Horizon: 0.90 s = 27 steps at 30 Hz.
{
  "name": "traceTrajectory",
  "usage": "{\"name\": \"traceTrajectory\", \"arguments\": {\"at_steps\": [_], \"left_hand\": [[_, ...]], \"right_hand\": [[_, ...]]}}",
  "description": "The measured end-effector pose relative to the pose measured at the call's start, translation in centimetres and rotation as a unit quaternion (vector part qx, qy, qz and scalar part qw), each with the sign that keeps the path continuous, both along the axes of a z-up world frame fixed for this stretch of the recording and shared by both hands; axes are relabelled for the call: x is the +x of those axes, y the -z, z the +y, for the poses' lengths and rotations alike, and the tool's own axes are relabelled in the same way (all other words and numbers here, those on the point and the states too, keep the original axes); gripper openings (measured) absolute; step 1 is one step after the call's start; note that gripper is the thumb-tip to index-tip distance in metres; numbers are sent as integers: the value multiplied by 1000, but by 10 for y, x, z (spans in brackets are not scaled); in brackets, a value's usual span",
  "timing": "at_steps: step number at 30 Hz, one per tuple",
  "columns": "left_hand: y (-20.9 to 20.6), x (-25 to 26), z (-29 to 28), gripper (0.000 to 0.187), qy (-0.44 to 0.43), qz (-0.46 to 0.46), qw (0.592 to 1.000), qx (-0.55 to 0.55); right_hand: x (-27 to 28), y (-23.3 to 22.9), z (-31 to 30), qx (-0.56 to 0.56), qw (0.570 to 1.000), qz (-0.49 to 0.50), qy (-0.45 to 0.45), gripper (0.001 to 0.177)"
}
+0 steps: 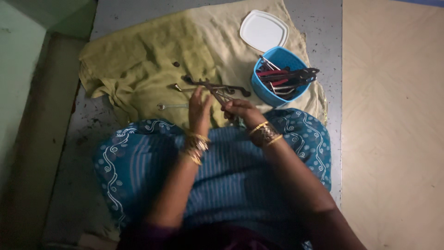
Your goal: The person wipes metal wrenches with a cloth, handling them individually and placing them into a blue plastic container.
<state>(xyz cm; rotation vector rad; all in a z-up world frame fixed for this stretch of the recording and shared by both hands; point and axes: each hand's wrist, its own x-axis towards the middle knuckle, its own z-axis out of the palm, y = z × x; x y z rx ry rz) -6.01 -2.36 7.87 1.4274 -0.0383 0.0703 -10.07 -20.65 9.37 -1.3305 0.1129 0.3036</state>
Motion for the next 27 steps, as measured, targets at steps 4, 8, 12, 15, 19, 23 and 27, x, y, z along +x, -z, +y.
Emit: {"name": "traceTrajectory", "arguments": {"at_steps": [4, 8, 12, 15, 19, 23, 27], "left_hand": [[-90, -106, -26, 65, -22, -174, 983, 47], [-125, -151, -44, 61, 15, -255, 965, 65], [-131, -159, -49, 57, 55, -281, 957, 54], [-124, -148, -48, 54, 87, -283, 954, 39], [-114, -148, -41, 51, 107, -281, 953, 30], [-101, -183, -30, 49, 113, -253, 961, 23], [-92, -190, -30, 48, 121, -245, 962, 7]], "right_hand": [[-19, -4, -4, 95, 994, 2, 46, 14], [-31, 51, -3, 15, 999, -13, 45, 12], [-13, 103, 8, 13, 993, 87, 80, 11], [-6, 129, 12, 5, 994, 81, 79, 11], [1, 151, 17, 9, 995, 60, 85, 11], [6, 165, 16, -35, 996, 13, 83, 10], [1, 147, 16, -34, 996, 42, 68, 11]]}}
